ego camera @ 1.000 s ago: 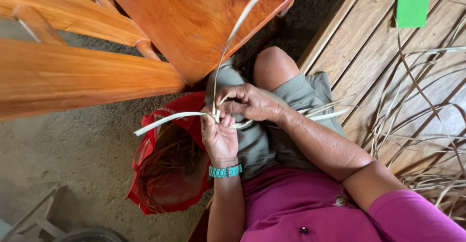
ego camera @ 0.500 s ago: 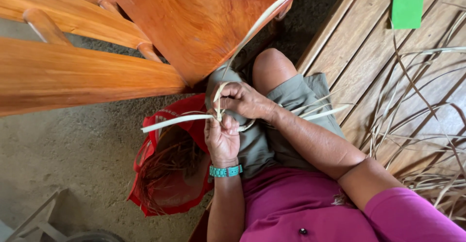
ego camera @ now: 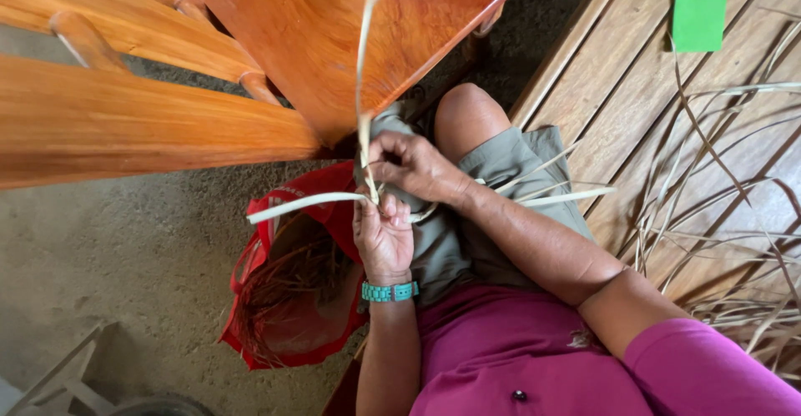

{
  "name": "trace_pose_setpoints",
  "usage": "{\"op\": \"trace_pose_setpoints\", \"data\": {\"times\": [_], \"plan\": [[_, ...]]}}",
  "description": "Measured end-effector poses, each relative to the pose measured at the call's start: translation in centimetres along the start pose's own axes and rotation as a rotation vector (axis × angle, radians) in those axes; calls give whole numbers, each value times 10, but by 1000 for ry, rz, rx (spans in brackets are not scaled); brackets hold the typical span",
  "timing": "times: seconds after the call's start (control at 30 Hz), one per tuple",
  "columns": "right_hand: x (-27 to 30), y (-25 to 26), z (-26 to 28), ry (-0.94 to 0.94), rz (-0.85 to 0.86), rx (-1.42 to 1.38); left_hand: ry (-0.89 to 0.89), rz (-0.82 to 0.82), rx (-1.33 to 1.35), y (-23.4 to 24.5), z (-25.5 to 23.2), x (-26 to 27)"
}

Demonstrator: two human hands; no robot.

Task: Weave and braid long strips of plant fiber to create a cord

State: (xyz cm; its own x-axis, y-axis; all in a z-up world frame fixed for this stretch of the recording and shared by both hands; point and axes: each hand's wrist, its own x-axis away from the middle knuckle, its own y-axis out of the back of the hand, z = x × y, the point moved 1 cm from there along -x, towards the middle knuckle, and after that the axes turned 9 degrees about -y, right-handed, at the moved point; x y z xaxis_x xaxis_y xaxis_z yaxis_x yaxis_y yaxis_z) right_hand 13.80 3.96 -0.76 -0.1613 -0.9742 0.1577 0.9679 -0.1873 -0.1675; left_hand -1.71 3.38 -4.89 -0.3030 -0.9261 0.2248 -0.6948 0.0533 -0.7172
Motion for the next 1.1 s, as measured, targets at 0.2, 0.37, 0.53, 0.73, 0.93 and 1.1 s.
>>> {"op": "trace_pose_setpoints", "data": {"times": [0.2,0.37,0.53,0.73,0.93,1.1], "plan": [[19,3,28,-24,163,-25,-57,20,-37,-1,1,-3],[7,1,4,9,166,-89,-47,-21,-28,4,6,-3],[5,-3,-9,18,121,-129,-58,-9,-46,-2,5,-2],[10,-4,7,-54,136,-131,-121,-31,-116,1,10,-3],[5,-4,15,92,189,-30,-196,-130,-273,-11,5,5],[8,13,20,-42,306,-61,-20,56,94,19,3,2]]}}
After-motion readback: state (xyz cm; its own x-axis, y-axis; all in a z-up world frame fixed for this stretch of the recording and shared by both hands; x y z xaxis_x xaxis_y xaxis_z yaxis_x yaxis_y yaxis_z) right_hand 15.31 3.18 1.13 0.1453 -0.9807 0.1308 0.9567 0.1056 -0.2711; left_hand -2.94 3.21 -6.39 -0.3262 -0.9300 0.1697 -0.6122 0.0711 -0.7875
